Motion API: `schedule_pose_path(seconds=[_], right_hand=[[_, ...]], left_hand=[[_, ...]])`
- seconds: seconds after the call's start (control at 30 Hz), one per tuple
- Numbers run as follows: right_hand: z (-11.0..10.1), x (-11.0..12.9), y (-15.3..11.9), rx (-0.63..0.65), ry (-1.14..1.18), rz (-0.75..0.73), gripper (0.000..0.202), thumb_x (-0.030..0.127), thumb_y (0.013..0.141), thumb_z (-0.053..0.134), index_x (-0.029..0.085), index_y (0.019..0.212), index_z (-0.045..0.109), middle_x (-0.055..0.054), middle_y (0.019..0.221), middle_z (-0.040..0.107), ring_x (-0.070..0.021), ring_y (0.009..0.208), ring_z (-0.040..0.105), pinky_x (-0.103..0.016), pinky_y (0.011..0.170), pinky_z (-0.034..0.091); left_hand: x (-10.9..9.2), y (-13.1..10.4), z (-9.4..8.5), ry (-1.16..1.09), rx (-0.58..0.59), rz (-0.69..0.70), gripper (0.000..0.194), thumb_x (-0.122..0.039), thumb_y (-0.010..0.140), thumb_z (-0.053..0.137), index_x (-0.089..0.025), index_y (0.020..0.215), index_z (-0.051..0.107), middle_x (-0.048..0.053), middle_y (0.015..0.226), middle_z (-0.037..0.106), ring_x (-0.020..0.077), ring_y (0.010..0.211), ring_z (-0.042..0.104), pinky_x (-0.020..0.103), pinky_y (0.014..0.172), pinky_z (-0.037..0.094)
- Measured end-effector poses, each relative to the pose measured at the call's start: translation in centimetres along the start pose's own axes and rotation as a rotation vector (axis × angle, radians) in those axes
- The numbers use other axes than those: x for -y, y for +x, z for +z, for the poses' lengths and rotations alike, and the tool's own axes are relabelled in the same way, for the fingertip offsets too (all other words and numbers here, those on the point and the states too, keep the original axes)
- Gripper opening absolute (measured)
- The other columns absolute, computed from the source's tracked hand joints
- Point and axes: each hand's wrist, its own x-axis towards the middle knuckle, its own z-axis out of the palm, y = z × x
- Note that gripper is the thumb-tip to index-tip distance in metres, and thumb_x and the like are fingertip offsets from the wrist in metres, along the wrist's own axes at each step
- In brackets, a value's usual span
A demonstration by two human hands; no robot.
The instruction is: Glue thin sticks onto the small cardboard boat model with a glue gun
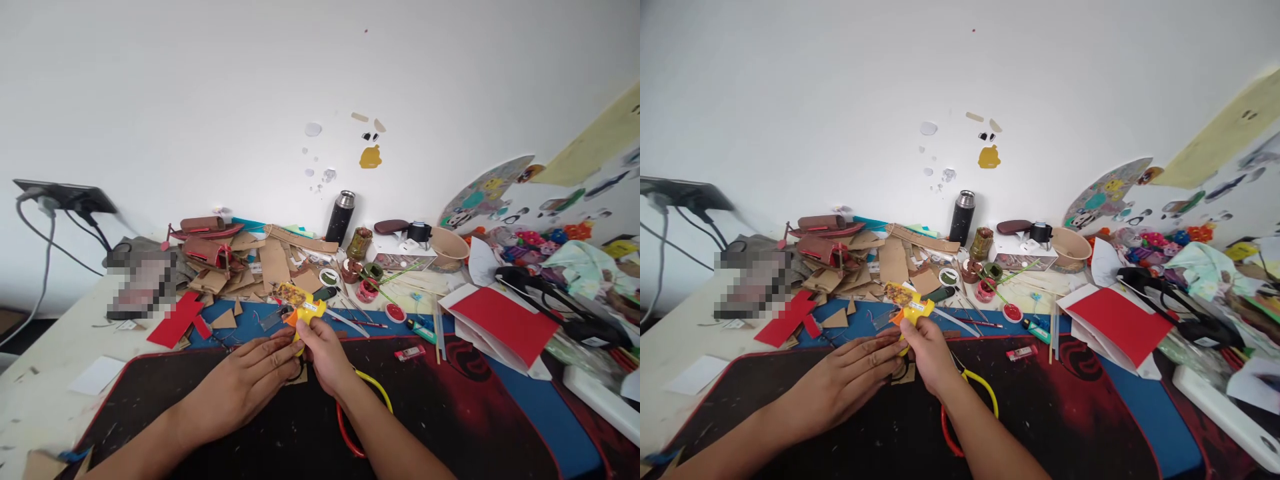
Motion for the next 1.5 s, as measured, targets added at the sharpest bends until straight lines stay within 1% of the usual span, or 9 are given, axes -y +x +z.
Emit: schedule_pose_path(seconds=[0.2, 0.47, 0.67, 0.8, 0.93, 1.07, 1.2, 1.27, 1.5], right_hand=[[1.6, -0.2, 0.0, -0.052, 0.041, -0.030, 0.052, 0.068, 0.079, 0.082, 0.019, 0.093, 0.073, 0.000, 0.080, 0.069, -0.0149, 0.070, 0.058, -0.026, 0.066, 0.044], [4.8, 0.1, -0.4, 0.002, 0.011, -0.054, 0.049, 0.068, 0.081, 0.082, 0.021, 0.093, 0.072, -0.002, 0.092, 0.073, -0.0197, 0.089, 0.066, -0.031, 0.085, 0.052], [7.1, -1.2, -0.3, 0.038, -0.028, -0.046, 0.051, 0.070, 0.087, 0.074, 0.022, 0.102, 0.072, -0.004, 0.101, 0.074, -0.0231, 0.097, 0.068, -0.035, 0.093, 0.052], [8.0, -1.3, -0.4, 0.163, -0.102, -0.105, 0.050, 0.070, 0.093, 0.067, 0.024, 0.111, 0.073, -0.004, 0.109, 0.074, -0.0238, 0.106, 0.068, -0.036, 0.099, 0.051], [8.1, -1.3, -0.9, 0.299, -0.148, -0.056, 0.050, 0.067, 0.092, 0.071, 0.025, 0.119, 0.074, -0.005, 0.107, 0.074, -0.0218, 0.089, 0.071, -0.033, 0.078, 0.056], [7.1, -1.9, -1.4, 0.341, -0.125, 0.109, 0.067, 0.071, 0.084, 0.076, 0.023, 0.129, 0.070, -0.009, 0.109, 0.076, -0.0177, 0.069, 0.073, -0.027, 0.057, 0.053], [5.7, -1.8, -1.7, 0.301, -0.160, 0.136, 0.063, 0.069, 0.085, 0.077, 0.017, 0.118, 0.070, -0.012, 0.103, 0.079, -0.0197, 0.073, 0.077, -0.026, 0.058, 0.054], [5.3, -1.5, -1.8, 0.295, -0.177, 0.130, 0.061, 0.068, 0.085, 0.077, 0.017, 0.117, 0.070, -0.012, 0.101, 0.080, -0.0195, 0.072, 0.077, -0.026, 0.059, 0.054], [4.8, -1.9, -2.1, 0.306, -0.211, 0.152, 0.061, 0.069, 0.085, 0.077, 0.017, 0.116, 0.071, -0.010, 0.094, 0.079, -0.0187, 0.068, 0.076, -0.026, 0.057, 0.053]], left_hand=[[-1.2, 0.7, 0.6, 0.041, -0.182, -0.225, 0.019, -0.021, 0.105, 0.055, -0.016, 0.121, 0.063, 0.013, 0.118, 0.076, 0.0262, 0.111, 0.072, 0.039, 0.094, 0.056], [-1.2, 0.3, -0.7, 0.019, -0.205, -0.471, 0.019, -0.031, 0.102, 0.059, -0.020, 0.117, 0.057, 0.010, 0.101, 0.074, 0.0269, 0.090, 0.071, 0.040, 0.078, 0.056], [-2.1, -1.0, -1.0, 0.055, -0.301, -0.626, 0.019, -0.032, 0.099, 0.058, -0.021, 0.116, 0.057, 0.008, 0.095, 0.074, 0.0269, 0.084, 0.073, 0.039, 0.074, 0.058], [-2.2, -2.0, -1.3, -0.069, -0.319, -0.763, 0.025, -0.033, 0.095, 0.061, -0.023, 0.118, 0.057, 0.007, 0.097, 0.077, 0.0261, 0.083, 0.077, 0.037, 0.072, 0.062], [-1.5, -3.6, -2.7, -0.405, -0.305, -0.997, 0.029, -0.038, 0.095, 0.061, -0.025, 0.120, 0.055, 0.007, 0.106, 0.081, 0.0241, 0.092, 0.080, 0.035, 0.076, 0.065], [-0.5, -5.8, -5.2, -0.446, -0.320, -1.166, 0.037, -0.049, 0.092, 0.063, -0.025, 0.119, 0.055, 0.009, 0.104, 0.080, 0.0259, 0.089, 0.079, 0.036, 0.076, 0.065], [0.5, -8.6, -7.8, -0.344, -0.122, -1.371, 0.039, -0.051, 0.093, 0.061, -0.024, 0.120, 0.054, 0.008, 0.107, 0.080, 0.0263, 0.096, 0.077, 0.035, 0.079, 0.061], [0.9, -10.2, -8.5, -0.259, -0.045, -1.435, 0.036, -0.048, 0.091, 0.058, -0.025, 0.119, 0.054, 0.004, 0.101, 0.079, 0.0235, 0.084, 0.076, 0.032, 0.074, 0.058], [1.6, -14.7, -9.1, -0.004, 0.101, -1.444, 0.022, -0.043, 0.094, 0.046, -0.025, 0.104, 0.054, 0.001, 0.082, 0.074, 0.0205, 0.066, 0.068, 0.027, 0.062, 0.044]])
